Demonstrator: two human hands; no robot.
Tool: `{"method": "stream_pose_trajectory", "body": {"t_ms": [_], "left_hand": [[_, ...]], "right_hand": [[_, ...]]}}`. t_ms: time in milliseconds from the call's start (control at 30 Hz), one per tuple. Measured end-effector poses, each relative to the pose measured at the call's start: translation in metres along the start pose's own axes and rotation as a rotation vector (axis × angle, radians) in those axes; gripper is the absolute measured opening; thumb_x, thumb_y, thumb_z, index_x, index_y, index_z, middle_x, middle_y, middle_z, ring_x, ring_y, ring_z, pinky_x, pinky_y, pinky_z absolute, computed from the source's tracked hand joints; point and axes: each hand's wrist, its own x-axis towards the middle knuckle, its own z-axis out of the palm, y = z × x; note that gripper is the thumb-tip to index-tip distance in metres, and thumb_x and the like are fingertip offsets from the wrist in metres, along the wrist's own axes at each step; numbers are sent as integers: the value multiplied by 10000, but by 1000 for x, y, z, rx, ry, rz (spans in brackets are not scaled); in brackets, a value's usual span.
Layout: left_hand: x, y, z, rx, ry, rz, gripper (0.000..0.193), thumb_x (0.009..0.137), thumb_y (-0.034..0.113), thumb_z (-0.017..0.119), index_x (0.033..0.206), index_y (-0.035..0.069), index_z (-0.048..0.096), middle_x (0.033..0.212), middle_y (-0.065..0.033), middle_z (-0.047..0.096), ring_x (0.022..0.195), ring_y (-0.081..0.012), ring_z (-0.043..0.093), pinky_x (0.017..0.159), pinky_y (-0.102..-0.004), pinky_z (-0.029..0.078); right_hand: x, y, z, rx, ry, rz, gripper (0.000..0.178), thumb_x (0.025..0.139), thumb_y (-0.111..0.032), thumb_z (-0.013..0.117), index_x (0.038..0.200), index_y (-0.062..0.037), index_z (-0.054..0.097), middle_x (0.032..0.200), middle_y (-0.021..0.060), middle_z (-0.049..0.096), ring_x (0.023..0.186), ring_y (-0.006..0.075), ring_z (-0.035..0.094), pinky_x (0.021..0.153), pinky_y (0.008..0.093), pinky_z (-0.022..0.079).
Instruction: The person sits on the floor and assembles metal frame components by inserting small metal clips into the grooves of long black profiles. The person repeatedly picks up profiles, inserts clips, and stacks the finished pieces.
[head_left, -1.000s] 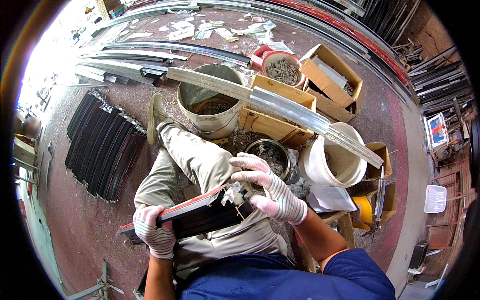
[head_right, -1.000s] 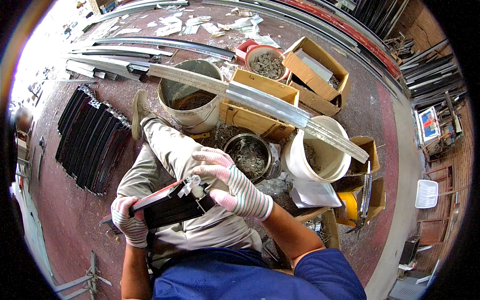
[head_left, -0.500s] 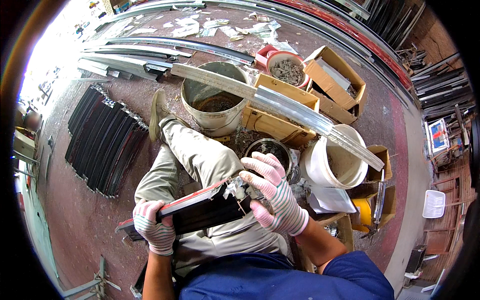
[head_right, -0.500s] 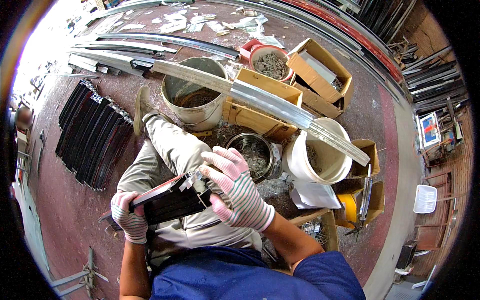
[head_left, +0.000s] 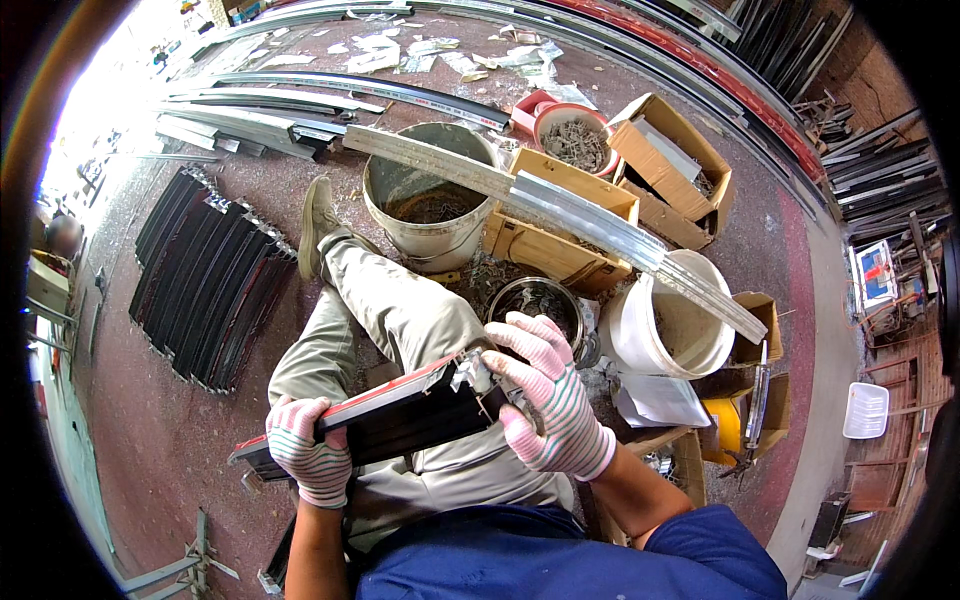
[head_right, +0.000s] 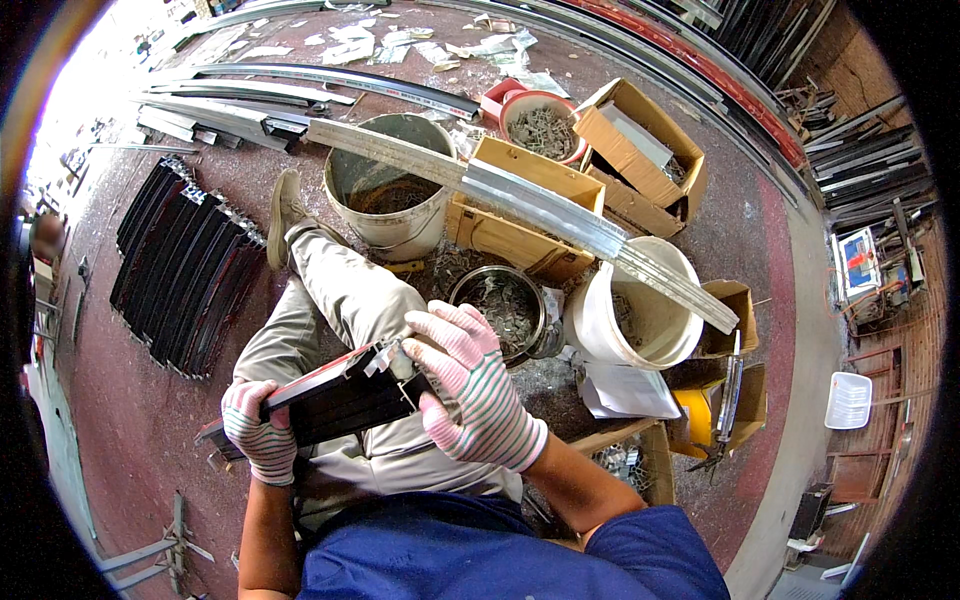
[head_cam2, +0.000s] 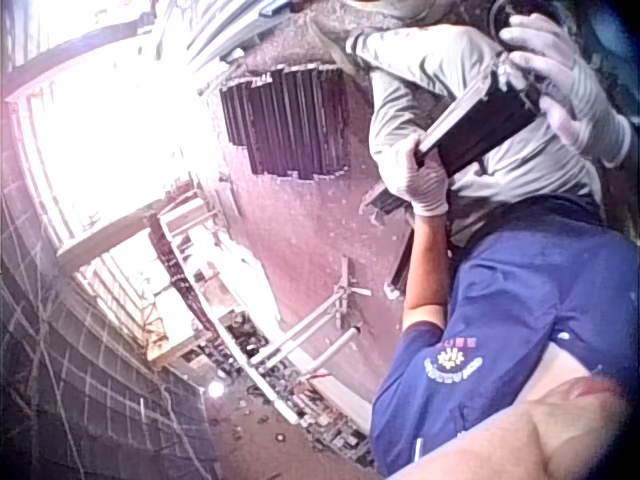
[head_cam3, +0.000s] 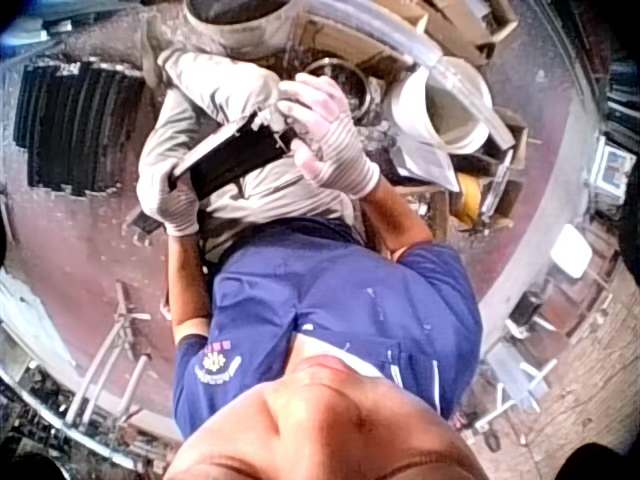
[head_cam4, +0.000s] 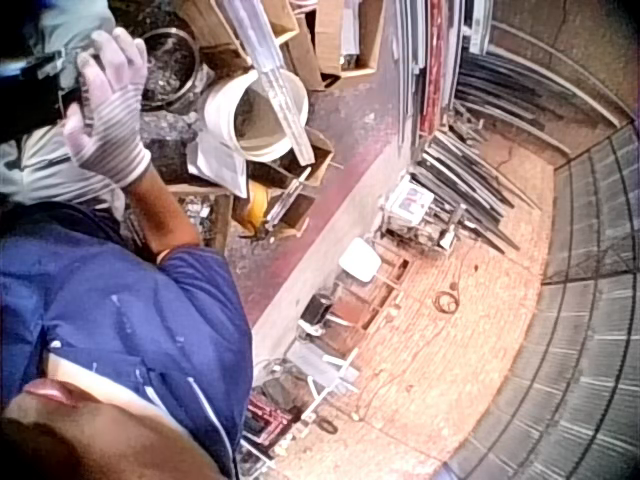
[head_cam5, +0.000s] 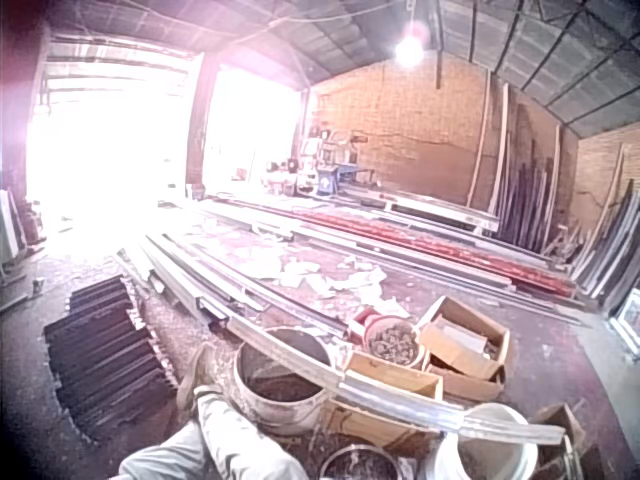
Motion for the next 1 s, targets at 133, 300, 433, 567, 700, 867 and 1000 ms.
{"method": "stream_pose_trajectory", "body": {"t_ms": [133, 300, 433, 567, 700, 867, 1000], "left_hand": [[0, 1, 1, 6, -8, -1, 472, 1004, 548, 652, 970, 77, 683, 864, -109, 675, 859, -344, 663, 966, -486, 491], [2, 3, 2, 16, -3, 2, 459, 1007, 534, 653, 965, 77, 681, 865, -110, 673, 859, -345, 662, 965, -484, 491], [2, 0, 2, 12, 3, 7, 425, 1005, 498, 667, 962, 75, 679, 859, -111, 671, 852, -347, 660, 964, -481, 493], [8, 2, 4, -14, -11, -5, 361, 988, 429, 702, 930, 74, 683, 840, -107, 672, 831, -340, 663, 919, -454, 494], [11, 2, 9, -14, -36, -52, 310, 910, 394, 765, 907, 91, 699, 835, -91, 682, 830, -324, 675, 959, -466, 493], [13, 1, 13, -45, -95, -99, 286, 874, 375, 791, 873, 104, 700, 809, -82, 671, 807, -321, 658, 896, -437, 489], [17, 0, 15, -50, -104, -111, 298, 856, 381, 806, 860, 102, 701, 782, -88, 651, 774, -322, 640, 807, -425, 476]], "right_hand": [[-2, 3, -1, 100, 2, 52, 538, 779, -131, 633, 1307, -28, 646, 1491, 219, 565, 1451, 452, 452, 1258, 584, 264], [-6, 8, 0, 322, 9, 120, 492, 779, -89, 613, 1265, -46, 675, 1516, 202, 557, 1479, 434, 430, 1269, 561, 254], [-10, 10, -9, 481, -11, 154, 470, 801, -88, 586, 1259, -60, 690, 1541, 189, 545, 1505, 414, 400, 1275, 544, 241], [-16, 14, -11, 458, -50, 144, 463, 826, -144, 582, 1268, -74, 701, 1543, 188, 542, 1515, 410, 386, 1277, 545, 232], [-20, 20, -14, 379, -106, 119, 463, 828, -171, 597, 1268, -69, 701, 1538, 192, 543, 1505, 420, 398, 1275, 559, 234], [-20, 33, -15, 193, -190, 55, 492, 803, -155, 624, 1282, -72, 700, 1519, 199, 552, 1474, 433, 434, 1262, 593, 254], [-16, 39, -24, -135, -287, -88, 595, 739, -152, 668, 1332, -137, 710, 1496, 147, 587, 1426, 401, 492, 1241, 598, 297]]}}
